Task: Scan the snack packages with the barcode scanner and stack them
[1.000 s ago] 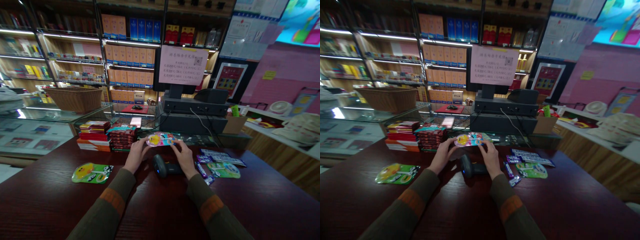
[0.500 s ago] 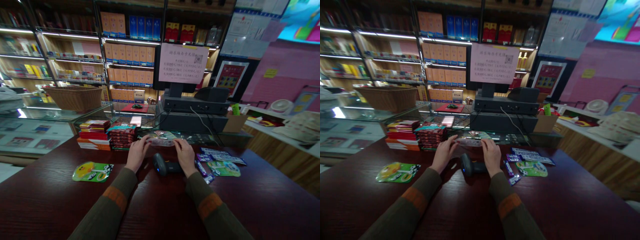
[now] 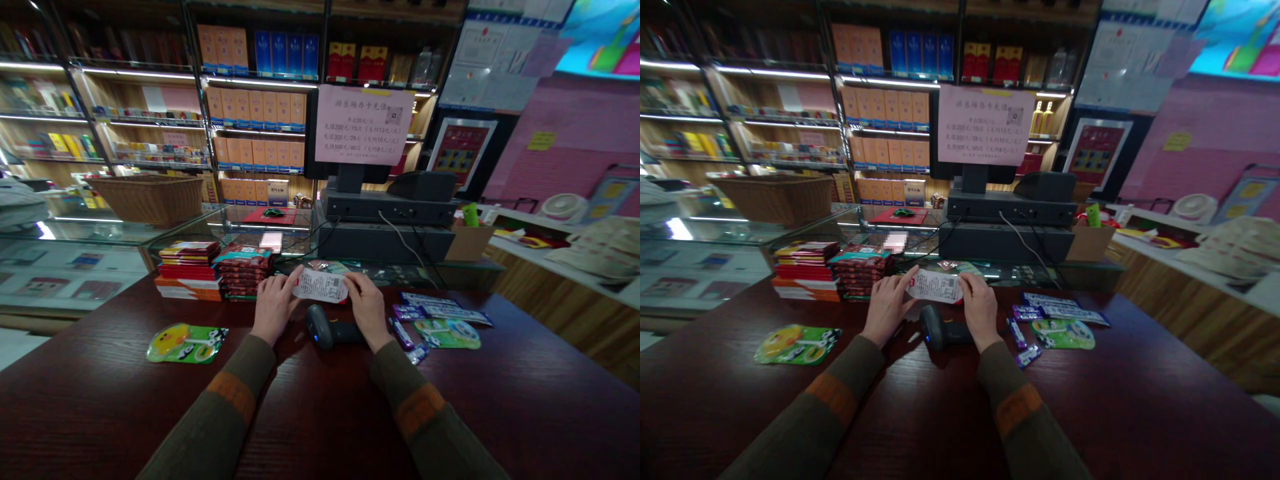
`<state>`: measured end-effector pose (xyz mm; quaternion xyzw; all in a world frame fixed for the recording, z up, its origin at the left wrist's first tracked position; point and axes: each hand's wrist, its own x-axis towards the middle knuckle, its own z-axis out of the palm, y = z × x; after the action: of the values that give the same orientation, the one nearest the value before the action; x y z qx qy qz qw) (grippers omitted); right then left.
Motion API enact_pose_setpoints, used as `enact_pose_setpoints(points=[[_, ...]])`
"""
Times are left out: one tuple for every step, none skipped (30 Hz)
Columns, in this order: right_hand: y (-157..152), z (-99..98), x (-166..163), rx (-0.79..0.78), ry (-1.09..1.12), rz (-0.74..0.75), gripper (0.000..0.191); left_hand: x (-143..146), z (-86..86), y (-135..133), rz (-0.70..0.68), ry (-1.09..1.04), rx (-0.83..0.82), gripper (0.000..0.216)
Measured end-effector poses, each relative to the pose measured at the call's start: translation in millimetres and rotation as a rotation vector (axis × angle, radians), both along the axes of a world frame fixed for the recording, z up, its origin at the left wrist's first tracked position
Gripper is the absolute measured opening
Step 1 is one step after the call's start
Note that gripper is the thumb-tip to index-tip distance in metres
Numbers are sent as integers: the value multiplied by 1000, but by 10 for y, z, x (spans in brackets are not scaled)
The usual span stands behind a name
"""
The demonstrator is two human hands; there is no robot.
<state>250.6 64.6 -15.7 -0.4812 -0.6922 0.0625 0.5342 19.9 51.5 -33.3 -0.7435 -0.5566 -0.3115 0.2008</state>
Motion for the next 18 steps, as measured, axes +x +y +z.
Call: enact_pose_setpoints(points=[[7, -9, 1, -4, 1, 9, 31, -1, -1, -4, 1, -9, 2, 72], [17, -19, 3, -7, 3, 19, 31, -2, -3, -5, -2, -22, 6, 71], [28, -32, 7, -11, 7, 28, 31, -4, -5, -4, -11, -32, 8, 70], [40, -45, 11, -17, 14, 34, 31, -5, -8, -1, -26, -37, 9, 69], [53, -57, 17, -24, 21, 38, 31, -5, -9, 4, -44, -35, 6, 69], [65, -69, 22, -30, 31, 40, 32, -4, -9, 9, -62, -29, 1, 69], [76, -78, 27, -36, 42, 43, 32, -3, -9, 14, -78, -20, -3, 70], [85, -84, 31, -42, 55, 46, 33, -1, -7, 18, -87, -13, -4, 70], [92, -88, 34, -49, 66, 50, 33, 0, -5, 21, -90, -9, -3, 71], [97, -90, 35, -57, 78, 54, 33, 2, -2, 22, -88, -8, 1, 72], [99, -90, 35, -66, 89, 60, 34, 4, 0, 22, -86, -5, 5, 73], [100, -88, 34, -74, 99, 65, 34, 4, 2, 20, -83, -2, 7, 74], [100, -86, 32, -79, 104, 71, 34, 5, 3, 18, -80, 2, 9, 76], [99, -85, 30, -80, 108, 75, 33, 5, 3, 16, -78, 7, 9, 78], [98, -85, 28, -79, 110, 79, 33, 4, 2, 14, -76, 13, 9, 78], [98, -86, 26, -75, 112, 81, 32, 4, 2, 13, -75, 19, 10, 78], [99, -90, 25, -73, 113, 82, 32, 3, 1, 11, -74, 25, 11, 77], [101, -95, 25, -71, 115, 82, 31, 2, 1, 10, -74, 31, 15, 75]])
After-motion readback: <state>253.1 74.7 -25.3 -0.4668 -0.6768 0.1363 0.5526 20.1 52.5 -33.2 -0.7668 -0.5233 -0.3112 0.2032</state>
